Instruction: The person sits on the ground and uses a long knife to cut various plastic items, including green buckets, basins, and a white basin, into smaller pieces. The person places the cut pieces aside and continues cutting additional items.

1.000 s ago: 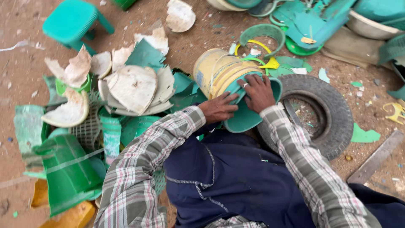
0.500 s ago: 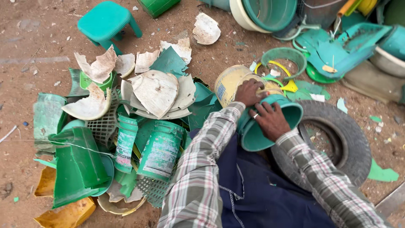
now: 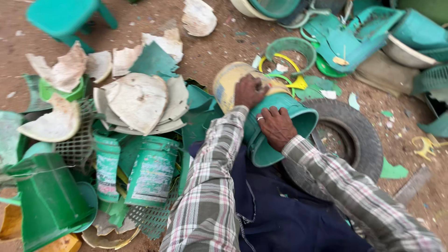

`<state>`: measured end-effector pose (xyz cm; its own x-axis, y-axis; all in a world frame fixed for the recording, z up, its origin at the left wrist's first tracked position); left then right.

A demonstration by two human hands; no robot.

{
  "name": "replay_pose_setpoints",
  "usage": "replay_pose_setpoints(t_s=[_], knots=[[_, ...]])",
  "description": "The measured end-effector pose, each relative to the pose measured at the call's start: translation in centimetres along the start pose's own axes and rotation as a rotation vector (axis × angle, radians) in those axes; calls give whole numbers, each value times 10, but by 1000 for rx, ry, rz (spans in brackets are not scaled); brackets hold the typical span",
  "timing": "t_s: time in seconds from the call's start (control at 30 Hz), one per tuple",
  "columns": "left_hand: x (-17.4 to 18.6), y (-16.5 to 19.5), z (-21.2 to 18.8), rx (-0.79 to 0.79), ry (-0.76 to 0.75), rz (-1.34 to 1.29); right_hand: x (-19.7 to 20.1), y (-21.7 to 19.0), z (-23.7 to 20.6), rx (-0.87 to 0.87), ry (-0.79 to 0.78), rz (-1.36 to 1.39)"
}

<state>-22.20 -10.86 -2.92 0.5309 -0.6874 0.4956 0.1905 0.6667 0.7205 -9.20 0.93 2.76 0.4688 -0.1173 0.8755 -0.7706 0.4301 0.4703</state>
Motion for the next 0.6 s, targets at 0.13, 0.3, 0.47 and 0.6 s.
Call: replay_pose_setpoints(t_s=[0.13, 0.3, 0.47, 0.6], knots=[[1, -33, 20, 106, 63, -88, 57, 43, -74, -16, 109, 168], [24, -53, 39, 158, 227, -125, 68, 124, -206, -433, -14, 375], [86, -7, 37, 8, 555, 276, 44, 141, -288, -747, 6, 364], [33, 59, 36, -79, 57, -534, 2, 158, -279, -765, -182, 495]])
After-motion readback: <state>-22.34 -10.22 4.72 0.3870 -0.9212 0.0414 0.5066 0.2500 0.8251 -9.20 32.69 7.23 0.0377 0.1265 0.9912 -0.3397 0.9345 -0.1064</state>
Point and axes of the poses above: each hand's wrist, its own z-axis towards the middle knuckle, its own x-axis out of the back of the hand, y = z × x, the point moved 10 cm from there along z, towards the middle knuckle, and after that the axes turned 14 degrees about -z, right-handed, at the moved point
